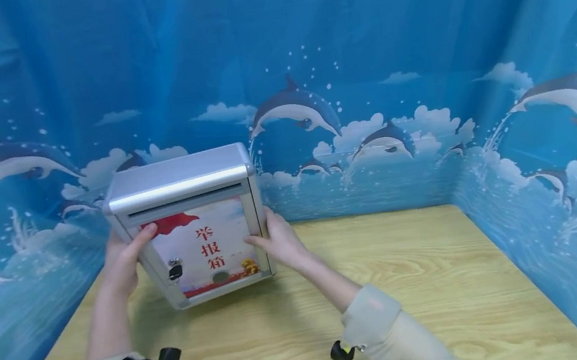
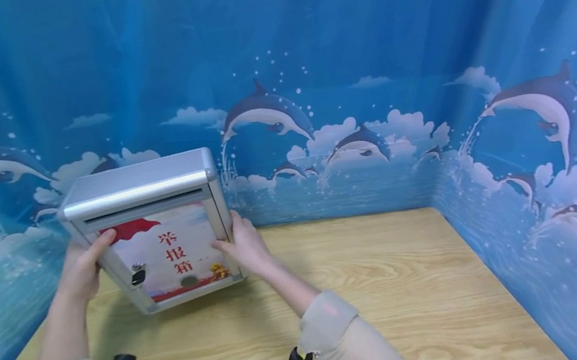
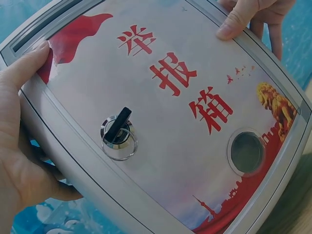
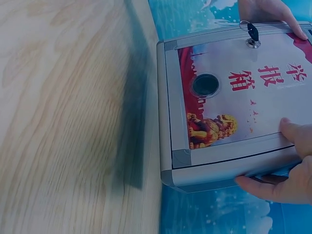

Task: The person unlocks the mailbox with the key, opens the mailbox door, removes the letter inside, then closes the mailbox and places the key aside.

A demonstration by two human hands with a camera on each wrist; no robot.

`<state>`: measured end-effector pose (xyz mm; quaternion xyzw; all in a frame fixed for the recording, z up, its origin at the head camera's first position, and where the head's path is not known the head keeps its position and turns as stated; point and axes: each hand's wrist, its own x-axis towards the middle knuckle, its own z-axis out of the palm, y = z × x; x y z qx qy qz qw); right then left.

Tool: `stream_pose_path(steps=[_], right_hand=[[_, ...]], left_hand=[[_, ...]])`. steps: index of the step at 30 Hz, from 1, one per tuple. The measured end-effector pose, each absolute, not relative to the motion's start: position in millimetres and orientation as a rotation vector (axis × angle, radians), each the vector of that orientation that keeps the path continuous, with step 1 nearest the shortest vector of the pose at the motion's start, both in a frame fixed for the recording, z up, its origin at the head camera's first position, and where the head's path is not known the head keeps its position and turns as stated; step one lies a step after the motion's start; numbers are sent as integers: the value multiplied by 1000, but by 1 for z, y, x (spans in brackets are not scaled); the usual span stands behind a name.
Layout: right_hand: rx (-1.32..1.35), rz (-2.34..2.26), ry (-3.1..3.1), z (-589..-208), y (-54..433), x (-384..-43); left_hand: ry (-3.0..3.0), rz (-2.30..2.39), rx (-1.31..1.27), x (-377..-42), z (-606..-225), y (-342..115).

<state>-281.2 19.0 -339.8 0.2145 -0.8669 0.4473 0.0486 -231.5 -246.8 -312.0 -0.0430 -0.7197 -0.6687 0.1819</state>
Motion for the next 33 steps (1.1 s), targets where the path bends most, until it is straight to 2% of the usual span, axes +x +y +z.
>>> stream_pose_path(steps=[33], right_hand=[[498,1392,-2620,-354,91,-284]], left_hand=[[-2214,-1960,-144,-265,-320,-182]])
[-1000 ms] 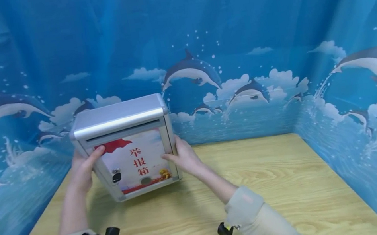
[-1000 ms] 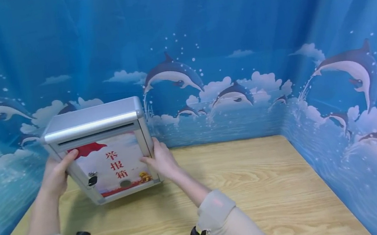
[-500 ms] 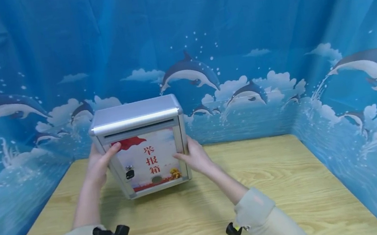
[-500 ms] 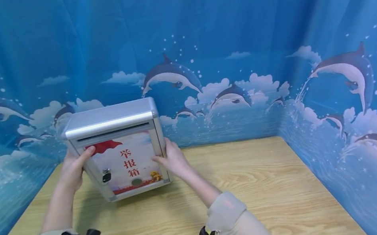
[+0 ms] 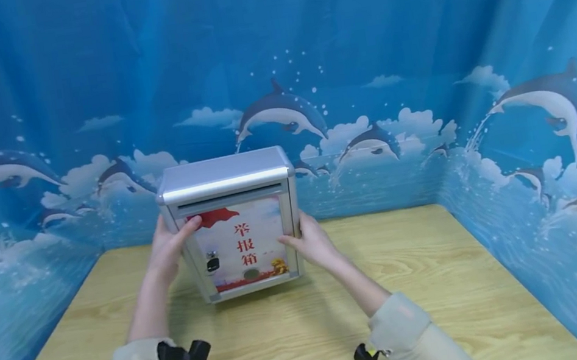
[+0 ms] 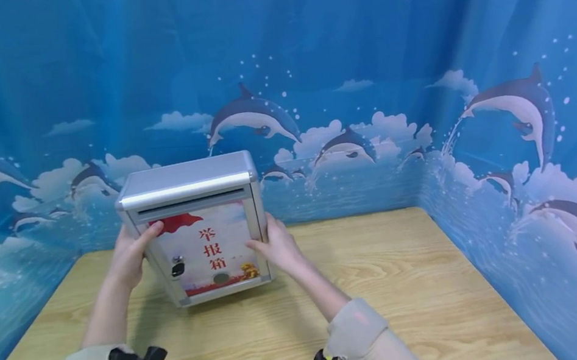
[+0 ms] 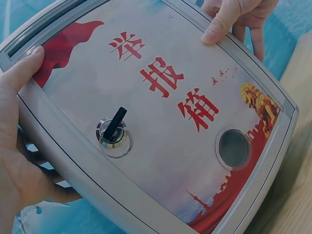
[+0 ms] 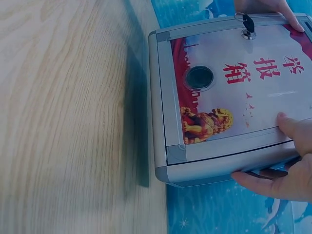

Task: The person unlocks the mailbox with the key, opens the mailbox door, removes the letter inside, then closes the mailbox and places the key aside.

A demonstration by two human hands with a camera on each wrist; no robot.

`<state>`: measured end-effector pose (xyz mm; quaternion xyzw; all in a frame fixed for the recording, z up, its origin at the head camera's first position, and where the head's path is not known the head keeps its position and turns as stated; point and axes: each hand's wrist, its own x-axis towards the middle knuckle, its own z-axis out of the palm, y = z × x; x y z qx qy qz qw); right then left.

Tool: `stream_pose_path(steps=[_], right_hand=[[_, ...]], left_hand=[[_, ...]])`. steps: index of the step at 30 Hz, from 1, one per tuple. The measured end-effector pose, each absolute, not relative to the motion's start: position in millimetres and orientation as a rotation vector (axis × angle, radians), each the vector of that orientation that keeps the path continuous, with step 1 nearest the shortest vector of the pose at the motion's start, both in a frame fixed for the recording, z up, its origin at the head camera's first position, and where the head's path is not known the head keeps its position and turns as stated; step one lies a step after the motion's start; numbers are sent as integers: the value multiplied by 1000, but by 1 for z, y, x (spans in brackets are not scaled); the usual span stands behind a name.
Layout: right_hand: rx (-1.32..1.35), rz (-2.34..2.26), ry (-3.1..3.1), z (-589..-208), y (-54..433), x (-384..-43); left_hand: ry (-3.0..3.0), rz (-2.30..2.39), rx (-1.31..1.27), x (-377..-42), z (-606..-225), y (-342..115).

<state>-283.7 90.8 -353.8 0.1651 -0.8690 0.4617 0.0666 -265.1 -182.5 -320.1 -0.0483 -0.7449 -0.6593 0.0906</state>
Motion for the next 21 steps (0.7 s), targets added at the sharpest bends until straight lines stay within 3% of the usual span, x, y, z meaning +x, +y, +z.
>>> stream_pose_path(steps=[21], right_hand=[[344,1380,-2617,-363,132,-283]], left_hand=[[-2279,-1967,-136,-288,-329,-139]])
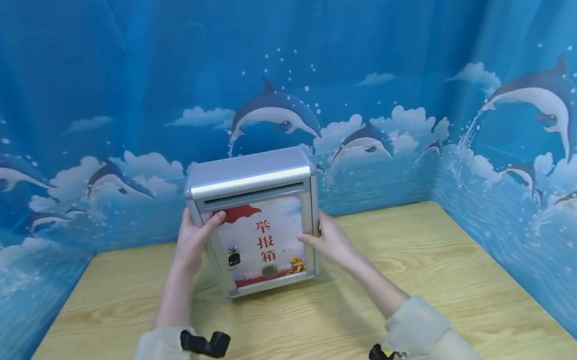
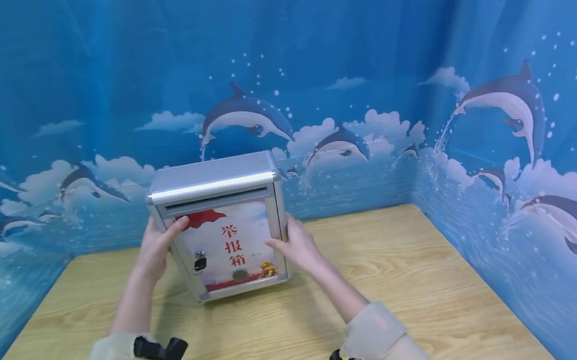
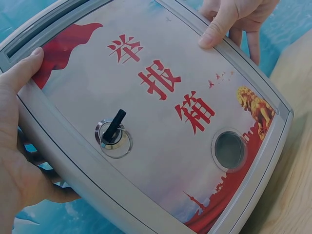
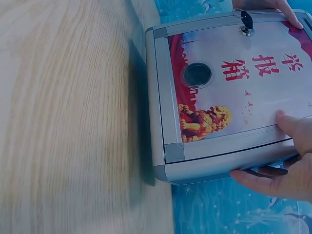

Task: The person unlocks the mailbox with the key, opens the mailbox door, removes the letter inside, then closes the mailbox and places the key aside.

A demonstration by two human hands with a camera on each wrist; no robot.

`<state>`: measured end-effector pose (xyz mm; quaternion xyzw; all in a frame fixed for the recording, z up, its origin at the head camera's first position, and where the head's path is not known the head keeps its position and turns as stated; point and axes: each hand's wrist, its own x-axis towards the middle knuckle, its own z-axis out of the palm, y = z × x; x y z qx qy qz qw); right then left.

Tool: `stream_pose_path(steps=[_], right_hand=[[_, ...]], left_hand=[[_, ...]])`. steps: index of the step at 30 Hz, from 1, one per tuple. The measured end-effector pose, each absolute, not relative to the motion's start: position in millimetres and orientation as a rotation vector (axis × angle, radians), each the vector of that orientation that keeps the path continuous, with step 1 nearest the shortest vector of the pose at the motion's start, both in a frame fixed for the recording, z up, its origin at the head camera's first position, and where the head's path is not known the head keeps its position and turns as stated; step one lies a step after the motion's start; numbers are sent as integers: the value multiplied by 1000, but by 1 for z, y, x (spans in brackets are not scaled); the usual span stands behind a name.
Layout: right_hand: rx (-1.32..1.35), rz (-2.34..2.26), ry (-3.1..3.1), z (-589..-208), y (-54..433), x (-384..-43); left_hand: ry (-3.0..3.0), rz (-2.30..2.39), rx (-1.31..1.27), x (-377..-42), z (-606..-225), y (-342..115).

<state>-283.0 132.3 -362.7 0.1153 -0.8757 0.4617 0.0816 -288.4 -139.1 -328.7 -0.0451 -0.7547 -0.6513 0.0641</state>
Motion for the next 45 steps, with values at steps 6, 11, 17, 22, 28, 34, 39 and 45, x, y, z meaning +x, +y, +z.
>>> stream_pose_path(steps=[6,11,17,22,28,34,39,45], right_hand=[[312,1366,-2612,-366,144,-283],[271,1360,-2631,-367,153,-282],[254,1361,-2623,-369,161,-281],[236,1325,-2625,-372,167,-281],[219,1317,-2621,-375,174,-281],[207,1337,-2621,-375,179,-280],[211,1337,-2612,-376,184,-279],[233,1349,-2600,-377,189,-276]], left_hand=[[-2268,-1993,-175,-295,-330,-127],[-2262,-2006,-191,-298,-331,-118],[-2262,-2026,-195,-301,-335,-109],[-2274,-2014,-201,-304,-335,-102],[-2279,-2006,-224,-307,-336,-94],[-2280,-2010,-216,-306,-336,-88],[-2279,-2004,-222,-306,-337,-83],[-2269,-2017,-234,-306,-341,-78]])
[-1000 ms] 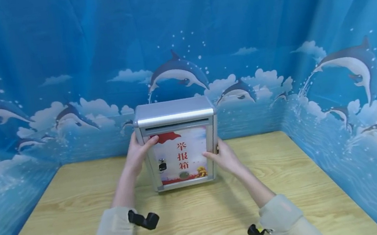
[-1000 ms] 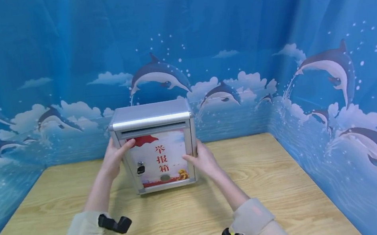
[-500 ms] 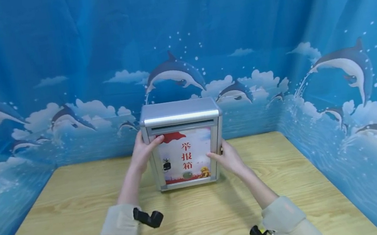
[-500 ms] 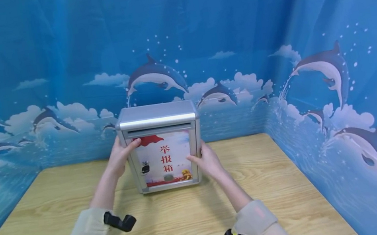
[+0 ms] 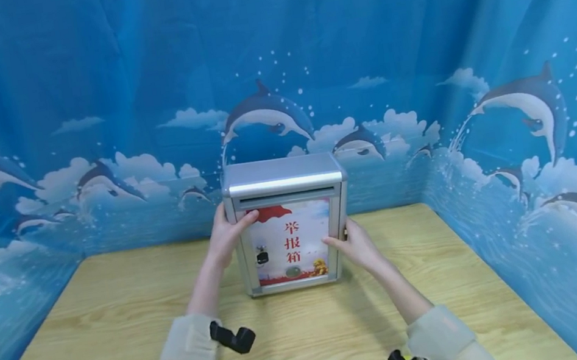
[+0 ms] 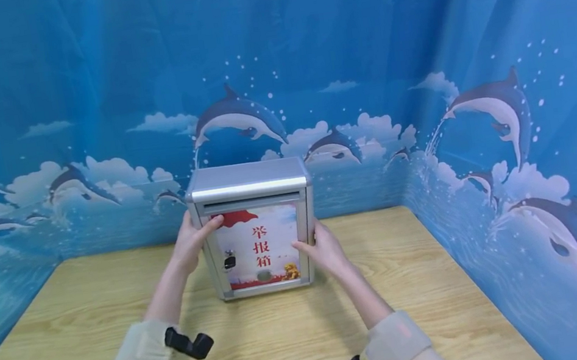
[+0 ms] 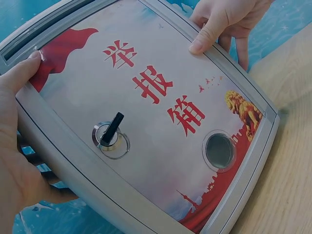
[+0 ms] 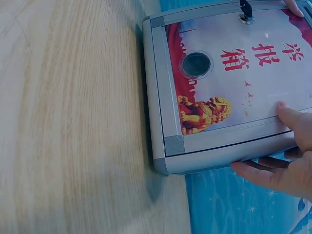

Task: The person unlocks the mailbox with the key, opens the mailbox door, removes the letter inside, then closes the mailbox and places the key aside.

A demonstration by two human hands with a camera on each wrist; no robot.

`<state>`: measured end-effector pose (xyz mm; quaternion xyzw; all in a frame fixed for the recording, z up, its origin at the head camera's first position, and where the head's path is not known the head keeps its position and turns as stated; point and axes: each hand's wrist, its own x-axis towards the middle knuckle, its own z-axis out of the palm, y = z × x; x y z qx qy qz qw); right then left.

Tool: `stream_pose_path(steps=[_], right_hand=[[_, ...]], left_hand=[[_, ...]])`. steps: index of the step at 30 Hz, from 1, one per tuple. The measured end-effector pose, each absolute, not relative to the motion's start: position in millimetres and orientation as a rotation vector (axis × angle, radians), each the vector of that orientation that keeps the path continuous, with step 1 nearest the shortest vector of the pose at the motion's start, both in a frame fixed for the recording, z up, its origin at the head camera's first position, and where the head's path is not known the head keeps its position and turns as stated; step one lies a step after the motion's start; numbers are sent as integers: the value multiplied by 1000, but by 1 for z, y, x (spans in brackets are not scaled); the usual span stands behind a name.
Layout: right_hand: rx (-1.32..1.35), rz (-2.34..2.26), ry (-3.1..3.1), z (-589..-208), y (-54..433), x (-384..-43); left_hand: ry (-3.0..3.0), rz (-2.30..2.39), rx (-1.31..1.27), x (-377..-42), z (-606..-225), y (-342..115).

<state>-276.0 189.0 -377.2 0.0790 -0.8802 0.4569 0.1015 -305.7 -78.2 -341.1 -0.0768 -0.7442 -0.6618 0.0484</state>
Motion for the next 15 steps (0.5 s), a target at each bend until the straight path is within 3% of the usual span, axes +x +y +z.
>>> stream_pose_path(steps=[15], right_hand=[[256,1357,-2581,-386,200,-275]], left_hand=[[-2283,-1985,-266,-305,-347,-70]])
